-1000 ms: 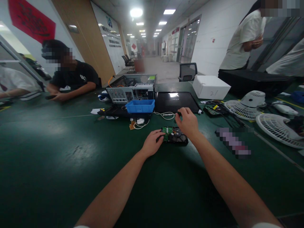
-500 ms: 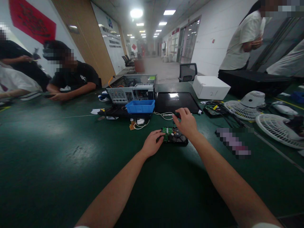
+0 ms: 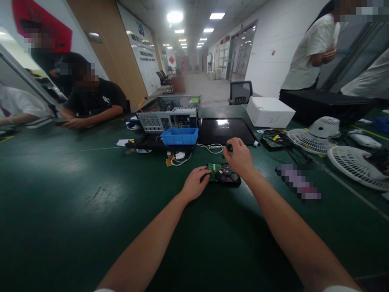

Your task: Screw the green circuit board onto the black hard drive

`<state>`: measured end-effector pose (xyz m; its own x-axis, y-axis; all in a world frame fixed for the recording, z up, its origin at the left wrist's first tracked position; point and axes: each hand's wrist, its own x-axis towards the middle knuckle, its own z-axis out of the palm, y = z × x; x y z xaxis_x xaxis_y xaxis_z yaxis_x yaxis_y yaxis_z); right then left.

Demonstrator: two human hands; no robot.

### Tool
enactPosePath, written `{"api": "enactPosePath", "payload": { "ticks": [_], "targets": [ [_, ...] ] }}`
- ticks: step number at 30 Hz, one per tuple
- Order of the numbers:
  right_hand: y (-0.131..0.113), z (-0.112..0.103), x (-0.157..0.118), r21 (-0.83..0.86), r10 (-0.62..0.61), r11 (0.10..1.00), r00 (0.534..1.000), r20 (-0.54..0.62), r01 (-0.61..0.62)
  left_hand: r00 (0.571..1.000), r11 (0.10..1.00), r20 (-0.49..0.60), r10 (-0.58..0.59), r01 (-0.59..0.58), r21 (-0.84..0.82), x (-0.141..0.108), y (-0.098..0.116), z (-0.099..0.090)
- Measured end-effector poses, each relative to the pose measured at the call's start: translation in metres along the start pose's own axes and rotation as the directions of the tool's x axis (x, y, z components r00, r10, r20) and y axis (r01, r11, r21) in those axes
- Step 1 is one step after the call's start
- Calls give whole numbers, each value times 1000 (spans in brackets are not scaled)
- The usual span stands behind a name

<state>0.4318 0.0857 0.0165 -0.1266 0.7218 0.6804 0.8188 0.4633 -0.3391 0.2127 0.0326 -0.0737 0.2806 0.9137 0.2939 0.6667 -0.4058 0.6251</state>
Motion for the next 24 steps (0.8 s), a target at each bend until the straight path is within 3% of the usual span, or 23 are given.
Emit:
{"api": "enactPosePath", "payload": {
  "ticks": [24],
  "targets": [
    [6,5,-2,1,-16,1000,1000,13,16,1000,1000,8,-8,8,10,0,4,-3]
  ]
}}
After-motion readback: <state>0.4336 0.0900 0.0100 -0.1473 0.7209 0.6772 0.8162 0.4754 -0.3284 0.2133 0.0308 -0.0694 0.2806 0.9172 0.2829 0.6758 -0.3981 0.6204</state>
